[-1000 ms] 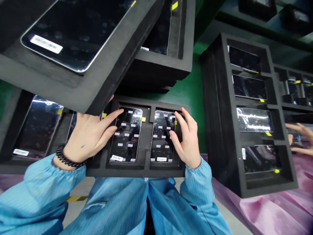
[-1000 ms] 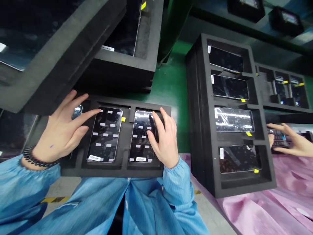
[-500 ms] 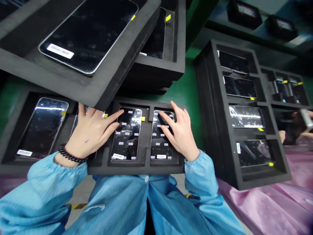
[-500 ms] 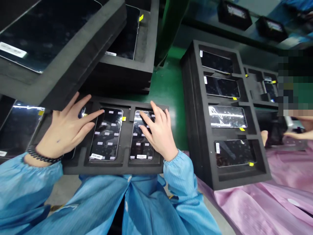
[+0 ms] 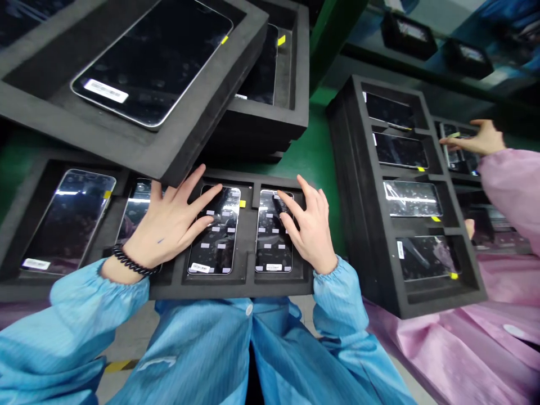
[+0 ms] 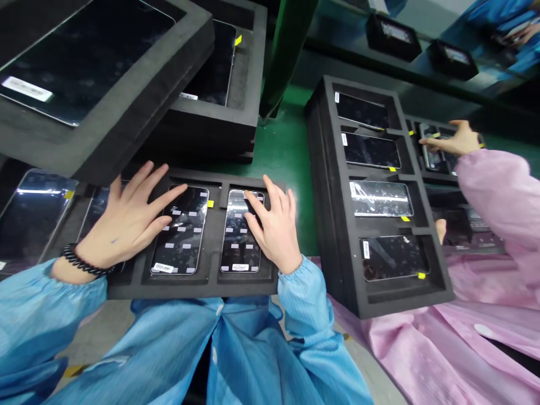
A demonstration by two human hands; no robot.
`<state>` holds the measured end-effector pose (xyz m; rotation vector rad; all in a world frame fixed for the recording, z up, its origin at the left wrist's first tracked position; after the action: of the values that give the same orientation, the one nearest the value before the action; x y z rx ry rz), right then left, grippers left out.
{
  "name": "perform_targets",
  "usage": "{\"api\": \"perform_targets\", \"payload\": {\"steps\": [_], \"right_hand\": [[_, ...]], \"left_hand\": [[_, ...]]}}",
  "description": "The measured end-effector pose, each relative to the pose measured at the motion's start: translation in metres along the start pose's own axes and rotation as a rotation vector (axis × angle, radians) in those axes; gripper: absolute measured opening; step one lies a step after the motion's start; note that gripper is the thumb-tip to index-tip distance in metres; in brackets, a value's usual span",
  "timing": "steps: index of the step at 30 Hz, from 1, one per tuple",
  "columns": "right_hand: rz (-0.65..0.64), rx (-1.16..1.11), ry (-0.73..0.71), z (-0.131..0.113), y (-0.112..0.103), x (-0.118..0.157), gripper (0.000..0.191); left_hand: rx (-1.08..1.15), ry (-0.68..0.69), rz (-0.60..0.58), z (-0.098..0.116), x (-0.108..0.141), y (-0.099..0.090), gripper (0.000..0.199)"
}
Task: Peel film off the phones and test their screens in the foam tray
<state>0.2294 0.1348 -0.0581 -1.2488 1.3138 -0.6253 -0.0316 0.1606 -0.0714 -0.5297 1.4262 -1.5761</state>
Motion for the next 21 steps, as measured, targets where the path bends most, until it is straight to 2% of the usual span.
{"api": "perform_targets", "payload": {"steps": [4, 8, 11, 16, 19, 21], "right_hand": [[-0.01, 0.022, 0.003, 0.0, -0.001, 0.004, 0.038], [0.074, 0.032, 0.078, 0.004, -0.006, 0.008, 0.037], [0.081, 0.052, 0.099, 0.006, -0.007, 0.011, 0.037], [0.108, 0.046, 0.09, 0.005, -0.01, 0.018, 0.034], [0.139, 0.001, 0.046, 0.002, -0.016, 0.025, 0.031], [0.115, -0.014, 0.016, -0.001, -0.017, 0.03, 0.029]], "left_hand": [[0.043, 0.024, 0.048, 0.005, -0.003, -0.003, 0.057], [0.038, 0.077, -0.01, 0.012, -0.008, 0.006, 0.057], [0.024, 0.087, -0.041, 0.014, -0.009, 0.01, 0.056], [0.039, 0.008, 0.091, 0.011, -0.001, -0.011, 0.058], [0.056, 0.006, 0.204, 0.015, 0.016, -0.026, 0.056], [0.073, -0.002, 0.216, 0.019, 0.029, -0.03, 0.051]]}}
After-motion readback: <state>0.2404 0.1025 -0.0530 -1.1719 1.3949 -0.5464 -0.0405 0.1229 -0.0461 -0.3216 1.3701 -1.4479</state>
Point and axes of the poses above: each hand's wrist, its own x-axis away from the middle knuckle, its own y-axis out of the palm, z = x × y, the point moved 5 cm from there along -x, towards the middle knuckle, and after that the axes turned 9 degrees about z, right-handed, at the moved point
